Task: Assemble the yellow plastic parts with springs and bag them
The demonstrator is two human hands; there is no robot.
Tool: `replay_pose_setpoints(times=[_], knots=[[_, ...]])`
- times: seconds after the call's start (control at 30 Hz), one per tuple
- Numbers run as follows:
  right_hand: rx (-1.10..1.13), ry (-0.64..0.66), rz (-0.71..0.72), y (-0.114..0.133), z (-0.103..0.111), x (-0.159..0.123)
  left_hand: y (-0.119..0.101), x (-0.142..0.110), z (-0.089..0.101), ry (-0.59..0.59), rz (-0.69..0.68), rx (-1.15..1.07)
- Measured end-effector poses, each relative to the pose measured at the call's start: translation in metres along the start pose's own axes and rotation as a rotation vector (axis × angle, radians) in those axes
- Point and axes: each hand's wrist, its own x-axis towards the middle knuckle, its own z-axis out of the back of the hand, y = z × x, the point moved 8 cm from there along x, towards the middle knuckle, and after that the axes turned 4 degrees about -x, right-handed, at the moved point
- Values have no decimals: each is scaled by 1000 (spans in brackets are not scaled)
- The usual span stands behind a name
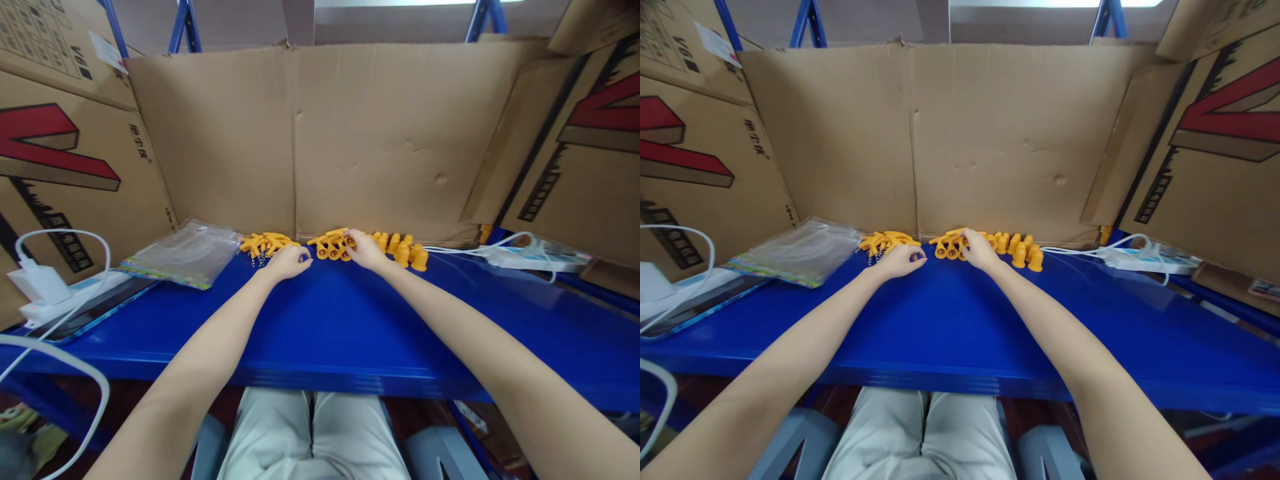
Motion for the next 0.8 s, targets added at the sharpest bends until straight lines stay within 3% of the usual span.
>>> replay_pose_setpoints(times=[0.2,0.47,0.63,0.8], knots=[[-292,81,-62,3,-16,4,1,1,-2,11,-2,-10],[-264,299,-175,-12,-20,11,-1,1,-2,9,-12,-7],[-153,173,-236,-26,15,10,-3,1,-3,16,-24,-5],[-214,83,-426,-65,56,-17,-4,0,-5,48,-14,-5]])
